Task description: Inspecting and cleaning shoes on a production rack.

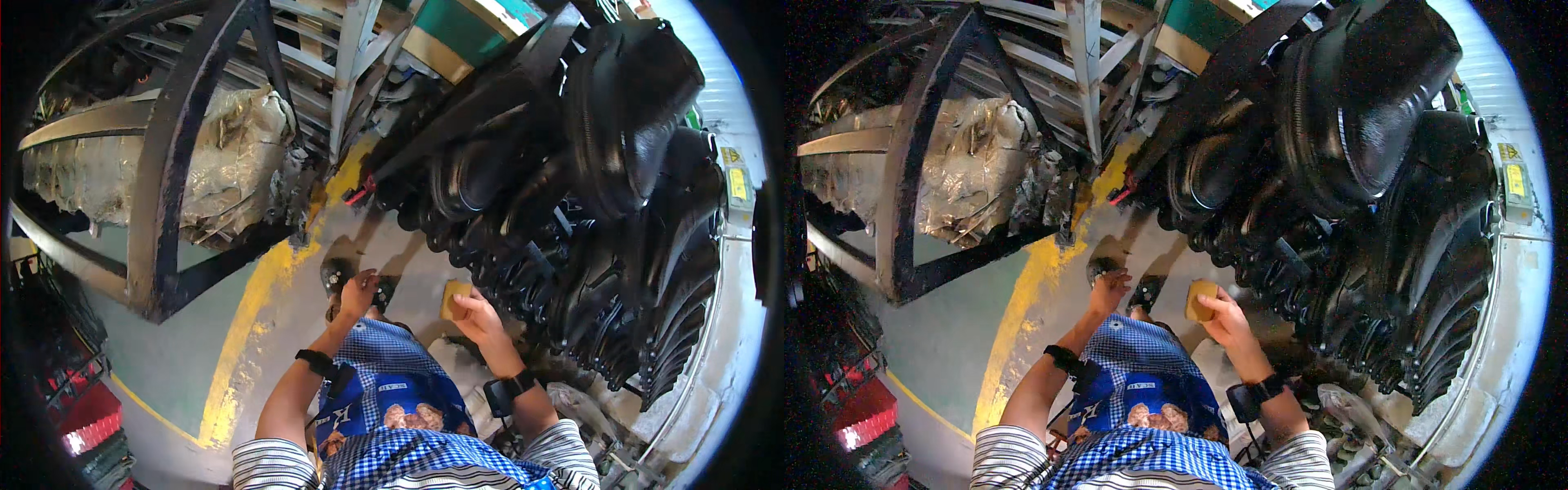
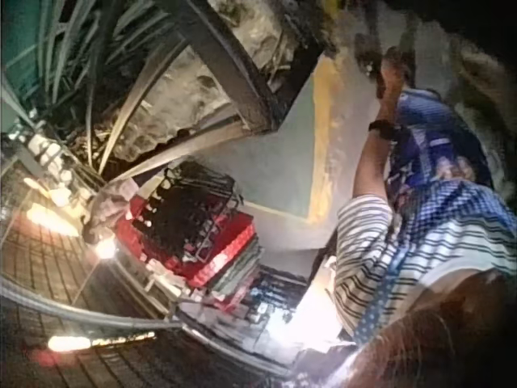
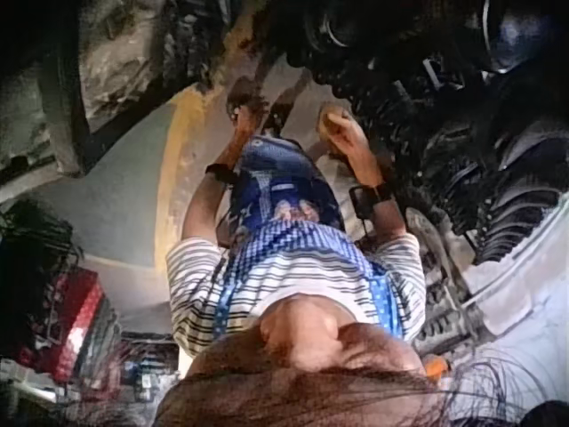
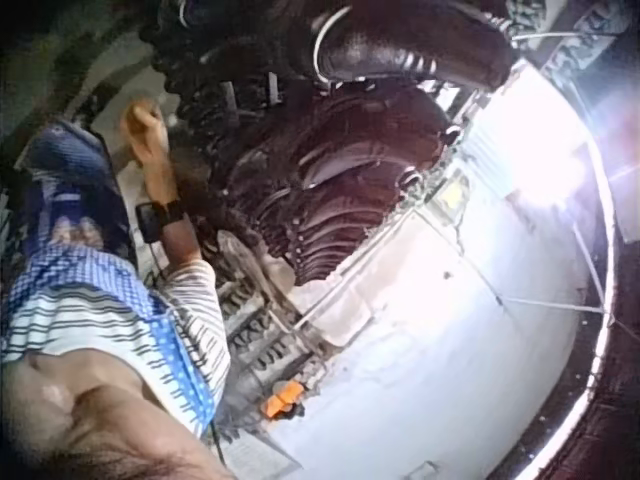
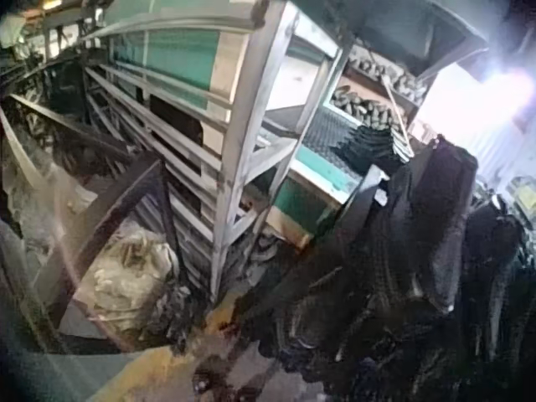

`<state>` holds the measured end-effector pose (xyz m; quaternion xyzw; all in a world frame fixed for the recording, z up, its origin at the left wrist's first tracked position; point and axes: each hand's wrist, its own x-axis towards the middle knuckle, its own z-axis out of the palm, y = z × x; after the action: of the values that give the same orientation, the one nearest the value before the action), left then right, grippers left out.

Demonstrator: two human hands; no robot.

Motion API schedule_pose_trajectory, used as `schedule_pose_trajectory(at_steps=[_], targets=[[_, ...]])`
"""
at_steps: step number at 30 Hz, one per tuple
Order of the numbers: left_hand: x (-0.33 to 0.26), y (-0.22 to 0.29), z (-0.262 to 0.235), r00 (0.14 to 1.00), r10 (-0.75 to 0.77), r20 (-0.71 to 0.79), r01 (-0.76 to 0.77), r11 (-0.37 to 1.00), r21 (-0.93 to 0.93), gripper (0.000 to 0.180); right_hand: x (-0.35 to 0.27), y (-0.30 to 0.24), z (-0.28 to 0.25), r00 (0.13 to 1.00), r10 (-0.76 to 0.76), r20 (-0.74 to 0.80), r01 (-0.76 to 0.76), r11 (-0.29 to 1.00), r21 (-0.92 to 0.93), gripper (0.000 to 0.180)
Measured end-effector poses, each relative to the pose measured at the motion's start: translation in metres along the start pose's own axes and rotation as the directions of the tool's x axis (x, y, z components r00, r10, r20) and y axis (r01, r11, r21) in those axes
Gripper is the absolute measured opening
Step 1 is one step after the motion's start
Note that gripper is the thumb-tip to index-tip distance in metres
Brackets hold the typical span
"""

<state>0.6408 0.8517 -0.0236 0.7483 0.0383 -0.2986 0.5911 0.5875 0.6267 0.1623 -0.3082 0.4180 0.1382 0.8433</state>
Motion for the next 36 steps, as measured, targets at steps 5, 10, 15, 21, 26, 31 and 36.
schedule_pose_trajectory(at_steps=[5, 10, 15, 21, 26, 31, 36], targets=[[0.010, -0.008, 0.001, 0.998, -0.030, 0.056, 0.034, 0.997, -0.066, 0.027, 0.026, 0.005, -0.015, 0.984, -0.116, -0.135, 0.126, 0.990, 0.064, 0.028], [0.013, -0.015, 0.007, 0.985, -0.158, 0.069, 0.170, 0.961, -0.218, 0.028, 0.046, 0.008, -0.058, 0.954, -0.160, -0.253, 0.139, 0.985, -0.101, 0.024], [0.003, -0.047, 0.026, 0.964, -0.267, -0.013, 0.226, 0.840, -0.494, 0.029, 0.059, 0.014, -0.075, 0.945, -0.221, -0.240, 0.199, 0.973, -0.113, 0.025], [-0.027, -0.066, 0.083, 0.866, -0.499, -0.035, 0.352, 0.658, -0.665, 0.031, 0.079, 0.013, -0.097, 0.818, -0.572, -0.055, 0.472, 0.723, -0.504, 0.030], [-0.006, -0.038, 0.106, 0.885, -0.460, 0.068, 0.397, 0.669, -0.629, 0.036, 0.109, -0.011, -0.089, 0.635, -0.765, 0.105, 0.502, 0.306, -0.809, 0.037], [0.042, 0.010, 0.127, 0.950, -0.306, 0.064, 0.224, 0.524, -0.822, 0.039, 0.131, -0.035, -0.054, 0.556, -0.773, 0.304, 0.524, 0.042, -0.851, 0.031], [0.082, 0.055, 0.149, 0.975, -0.211, -0.064, 0.037, 0.442, -0.896, 0.041, 0.153, -0.052, -0.049, 0.499, -0.730, 0.467, 0.554, -0.145, -0.820, 0.035]])
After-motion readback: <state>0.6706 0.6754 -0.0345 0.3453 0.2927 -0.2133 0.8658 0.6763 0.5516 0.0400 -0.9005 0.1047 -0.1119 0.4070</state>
